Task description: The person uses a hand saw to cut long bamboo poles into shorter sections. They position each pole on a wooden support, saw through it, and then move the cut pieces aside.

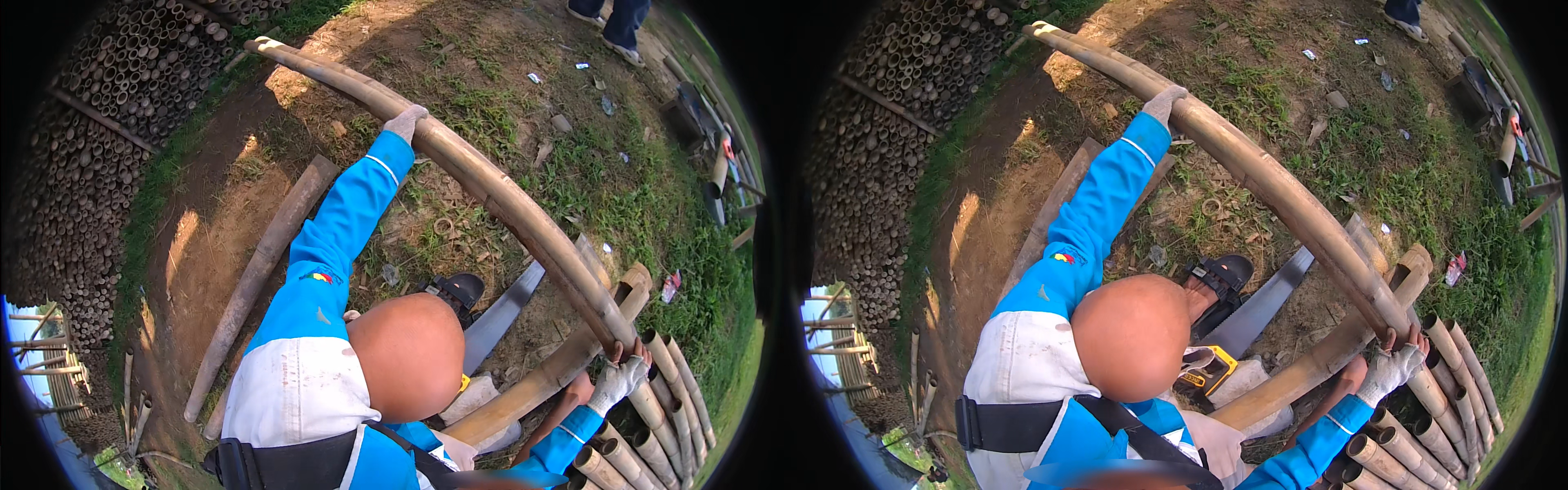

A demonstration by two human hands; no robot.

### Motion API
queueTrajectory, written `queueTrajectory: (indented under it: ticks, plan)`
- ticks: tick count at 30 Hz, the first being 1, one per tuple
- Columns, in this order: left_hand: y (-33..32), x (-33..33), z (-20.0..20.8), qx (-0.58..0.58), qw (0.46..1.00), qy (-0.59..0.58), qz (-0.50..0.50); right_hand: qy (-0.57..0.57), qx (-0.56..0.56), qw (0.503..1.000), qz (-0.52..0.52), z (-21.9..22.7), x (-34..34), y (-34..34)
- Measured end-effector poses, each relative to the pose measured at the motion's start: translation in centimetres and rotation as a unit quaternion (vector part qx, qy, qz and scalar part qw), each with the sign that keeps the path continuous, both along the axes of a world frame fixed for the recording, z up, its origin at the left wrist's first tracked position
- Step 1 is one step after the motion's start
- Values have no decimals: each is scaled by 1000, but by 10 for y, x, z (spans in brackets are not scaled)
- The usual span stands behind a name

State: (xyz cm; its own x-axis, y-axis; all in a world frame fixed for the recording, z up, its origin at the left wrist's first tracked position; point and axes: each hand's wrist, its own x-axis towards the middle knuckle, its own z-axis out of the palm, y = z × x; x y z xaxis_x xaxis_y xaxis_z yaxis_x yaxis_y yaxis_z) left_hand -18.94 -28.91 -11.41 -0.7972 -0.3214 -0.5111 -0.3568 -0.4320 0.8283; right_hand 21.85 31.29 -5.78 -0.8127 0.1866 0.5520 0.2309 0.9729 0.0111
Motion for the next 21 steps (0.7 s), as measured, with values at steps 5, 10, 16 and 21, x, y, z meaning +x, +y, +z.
queueTrajectory:
  ticks: [5,10,16,21]
  plan:
    - [-33,-45,2,-18,997,-73,-30,9,14,1000,-12,-11,-50,-51]
    - [-26,-54,5,-141,983,-113,42,-28,-62,997,-33,-2,-76,-77]
    - [-2,-34,15,-318,939,-33,125,-19,-20,999,-15,-2,-71,-71]
    - [3,-24,34,-361,922,29,137,21,-22,1000,6,-17,-62,-70]
